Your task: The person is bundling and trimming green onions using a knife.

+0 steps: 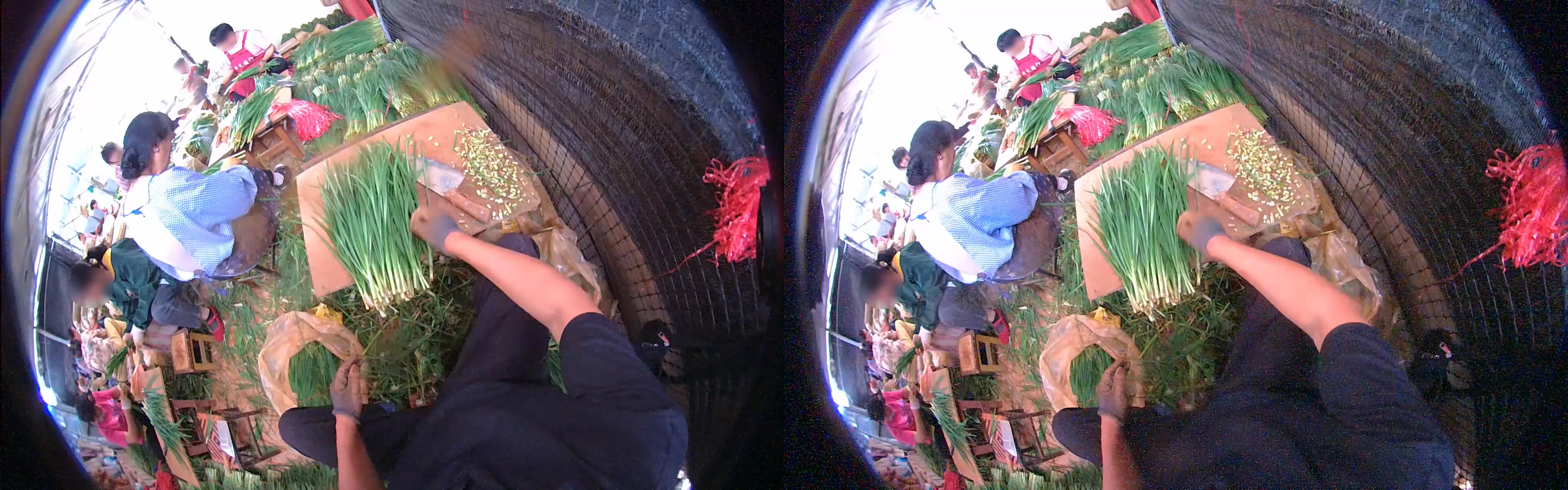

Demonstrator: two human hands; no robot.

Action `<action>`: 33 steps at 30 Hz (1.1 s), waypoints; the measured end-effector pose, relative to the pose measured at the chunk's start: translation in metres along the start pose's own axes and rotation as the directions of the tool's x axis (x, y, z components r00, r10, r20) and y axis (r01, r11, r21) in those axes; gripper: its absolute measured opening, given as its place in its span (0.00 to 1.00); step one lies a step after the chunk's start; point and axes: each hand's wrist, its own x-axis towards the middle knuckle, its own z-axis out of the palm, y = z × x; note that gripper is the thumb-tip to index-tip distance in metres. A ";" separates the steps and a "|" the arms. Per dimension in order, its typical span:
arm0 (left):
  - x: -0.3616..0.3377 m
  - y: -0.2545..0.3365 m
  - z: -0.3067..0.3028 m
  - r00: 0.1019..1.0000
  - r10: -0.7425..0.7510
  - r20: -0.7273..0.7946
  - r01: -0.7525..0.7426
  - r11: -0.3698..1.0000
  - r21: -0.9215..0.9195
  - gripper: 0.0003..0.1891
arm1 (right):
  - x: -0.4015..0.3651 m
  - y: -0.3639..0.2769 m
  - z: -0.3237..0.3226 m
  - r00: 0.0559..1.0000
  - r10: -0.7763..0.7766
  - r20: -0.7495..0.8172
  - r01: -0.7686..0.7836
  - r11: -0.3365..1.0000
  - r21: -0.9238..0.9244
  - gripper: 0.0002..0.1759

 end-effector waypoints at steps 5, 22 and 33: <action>0.000 -0.017 -0.001 0.998 0.060 0.002 -0.060 0.998 0.007 0.15 | 0.049 0.000 -0.055 0.984 0.154 0.084 -0.154 0.526 0.836 0.15; -0.007 0.007 0.011 0.995 0.062 0.075 -0.059 0.997 -0.040 0.16 | -0.101 -0.048 -0.081 0.909 0.098 0.405 0.056 0.934 -0.352 0.22; -0.006 -0.008 0.000 0.998 0.045 0.042 -0.043 0.998 -0.038 0.18 | -0.110 -0.033 -0.016 0.891 0.409 0.199 -0.451 0.738 0.502 0.21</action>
